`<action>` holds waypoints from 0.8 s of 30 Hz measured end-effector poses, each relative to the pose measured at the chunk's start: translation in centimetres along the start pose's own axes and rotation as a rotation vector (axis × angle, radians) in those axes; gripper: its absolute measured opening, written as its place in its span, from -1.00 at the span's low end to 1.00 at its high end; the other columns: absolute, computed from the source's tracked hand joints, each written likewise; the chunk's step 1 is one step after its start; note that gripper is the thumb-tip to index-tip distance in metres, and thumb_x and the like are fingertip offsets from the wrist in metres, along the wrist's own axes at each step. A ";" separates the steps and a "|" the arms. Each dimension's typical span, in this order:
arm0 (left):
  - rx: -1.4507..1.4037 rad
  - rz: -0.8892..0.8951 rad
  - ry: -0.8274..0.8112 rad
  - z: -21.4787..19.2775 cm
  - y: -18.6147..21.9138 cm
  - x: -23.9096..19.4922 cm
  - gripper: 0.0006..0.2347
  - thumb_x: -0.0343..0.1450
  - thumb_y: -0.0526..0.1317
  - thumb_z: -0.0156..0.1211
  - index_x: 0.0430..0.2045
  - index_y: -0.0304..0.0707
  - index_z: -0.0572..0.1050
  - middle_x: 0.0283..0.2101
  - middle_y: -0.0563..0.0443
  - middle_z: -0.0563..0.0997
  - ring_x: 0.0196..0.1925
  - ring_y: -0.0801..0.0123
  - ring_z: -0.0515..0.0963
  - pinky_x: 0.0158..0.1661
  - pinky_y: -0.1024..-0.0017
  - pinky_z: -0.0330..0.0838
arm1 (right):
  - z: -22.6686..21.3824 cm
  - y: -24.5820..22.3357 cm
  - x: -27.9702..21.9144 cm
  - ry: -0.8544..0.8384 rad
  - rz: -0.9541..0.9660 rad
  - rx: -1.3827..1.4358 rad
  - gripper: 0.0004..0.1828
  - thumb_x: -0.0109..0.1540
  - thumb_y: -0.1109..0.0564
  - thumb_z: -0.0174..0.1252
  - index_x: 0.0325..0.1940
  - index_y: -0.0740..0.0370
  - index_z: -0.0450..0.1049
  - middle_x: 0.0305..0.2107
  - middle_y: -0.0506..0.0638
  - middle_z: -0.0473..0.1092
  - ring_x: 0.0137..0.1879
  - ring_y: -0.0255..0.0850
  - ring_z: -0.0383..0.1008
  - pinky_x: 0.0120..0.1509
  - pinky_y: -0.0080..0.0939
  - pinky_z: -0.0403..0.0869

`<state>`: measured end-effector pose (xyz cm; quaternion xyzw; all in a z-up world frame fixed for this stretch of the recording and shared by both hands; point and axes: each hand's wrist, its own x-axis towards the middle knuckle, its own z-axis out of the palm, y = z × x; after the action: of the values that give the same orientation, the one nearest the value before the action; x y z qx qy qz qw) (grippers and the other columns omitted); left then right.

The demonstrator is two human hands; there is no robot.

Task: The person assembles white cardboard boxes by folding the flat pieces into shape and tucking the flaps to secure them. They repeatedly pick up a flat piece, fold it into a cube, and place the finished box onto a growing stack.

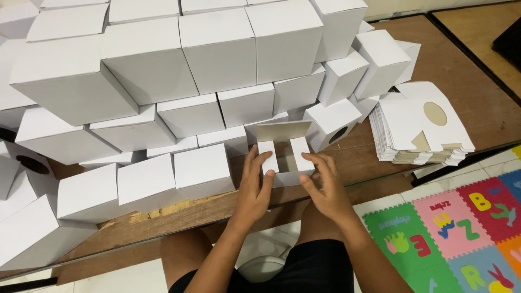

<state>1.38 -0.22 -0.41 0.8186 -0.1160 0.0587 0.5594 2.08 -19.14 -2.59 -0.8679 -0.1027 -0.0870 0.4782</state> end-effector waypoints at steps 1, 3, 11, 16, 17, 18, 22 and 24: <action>0.000 -0.004 0.000 0.0 -0.1 0.2 -0.66 0.48 -0.11 -0.27 0.15 -0.10 0.21 0.31 -0.41 0.04 0.33 -0.33 0.08 0.20 -0.22 0.02 | -0.3 0.1 -0.1 -0.003 0.002 0.000 -0.46 0.21 -0.11 0.05 0.22 0.11 0.29 -0.02 0.11 0.18 0.14 0.03 0.32 0.04 -0.05 0.43; -0.086 0.038 0.061 -0.1 -0.3 0.6 -0.71 0.45 -0.24 -0.20 0.05 -0.18 0.32 0.26 -0.45 0.15 0.30 -0.34 0.16 0.18 -0.21 0.06 | -0.8 0.2 -0.3 -0.036 0.012 0.037 -0.53 0.24 -0.11 -0.01 0.14 0.17 0.36 -0.07 0.20 0.22 0.05 0.06 0.35 0.03 0.07 0.41; -0.152 0.064 0.077 -0.2 -0.7 1.5 -0.72 0.39 -0.33 -0.12 -0.04 -0.20 0.41 0.20 -0.43 0.30 0.25 -0.28 0.28 0.17 -0.15 0.12 | -3.9 1.0 1.6 0.083 -0.013 0.208 -0.51 0.34 -0.14 -0.28 -0.04 0.29 0.39 -0.11 0.21 0.26 0.08 0.05 0.36 0.09 0.05 0.42; -0.228 0.081 0.044 -0.6 -1.1 1.7 -0.71 0.37 -0.39 -0.13 -0.06 -0.29 0.43 0.17 -0.47 0.33 0.28 -0.29 0.23 0.21 -0.14 0.08 | -4.6 -1.1 4.7 0.122 -0.179 0.254 -0.35 0.34 -0.26 -0.42 0.25 0.31 0.07 0.05 0.25 0.14 0.21 0.06 0.22 0.23 0.07 0.30; -0.247 0.078 0.017 -0.6 -1.2 1.9 -0.70 0.36 -0.40 -0.13 -0.06 -0.28 0.44 0.18 -0.45 0.34 0.28 -0.27 0.23 0.21 -0.12 0.08 | -4.6 -1.8 5.1 0.038 -0.240 0.175 -0.33 0.30 -0.22 -0.25 0.27 0.36 0.06 0.04 0.35 0.15 0.20 0.21 0.22 0.19 0.20 0.31; -0.267 0.074 -0.011 -0.6 -1.3 2.1 -0.69 0.35 -0.40 -0.14 -0.05 -0.26 0.44 0.18 -0.42 0.35 0.29 -0.24 0.24 0.21 -0.10 0.09 | -4.6 -2.6 5.4 -0.046 -0.301 0.096 -0.28 0.25 -0.18 -0.07 0.29 0.42 0.06 0.03 0.45 0.15 0.19 0.35 0.23 0.16 0.34 0.30; -0.263 0.048 0.015 -0.2 -1.7 2.3 -0.66 0.36 -0.38 -0.10 0.04 -0.27 0.36 0.16 -0.35 0.39 0.28 -0.17 0.27 0.21 -0.06 0.14 | -4.0 -2.5 4.9 -0.151 -0.345 -0.070 -0.44 0.14 0.03 0.22 0.15 0.34 0.30 -0.04 0.25 0.33 0.14 0.21 0.36 0.19 0.21 0.33; -0.300 -0.003 0.096 0.4 -1.5 2.1 -0.60 0.36 -0.33 -0.04 0.11 -0.35 0.12 0.15 -0.47 0.32 0.24 -0.31 0.26 0.18 -0.14 0.19 | -3.8 -3.0 4.0 -0.229 -0.344 -0.090 -0.42 0.05 -0.11 0.30 0.05 0.20 0.42 0.00 0.20 0.35 0.12 0.15 0.39 0.18 0.21 0.36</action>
<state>3.75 -0.28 -1.44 0.7223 -0.0955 0.0789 0.6803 4.98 -20.36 2.87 -0.8621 -0.2993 -0.0726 0.4024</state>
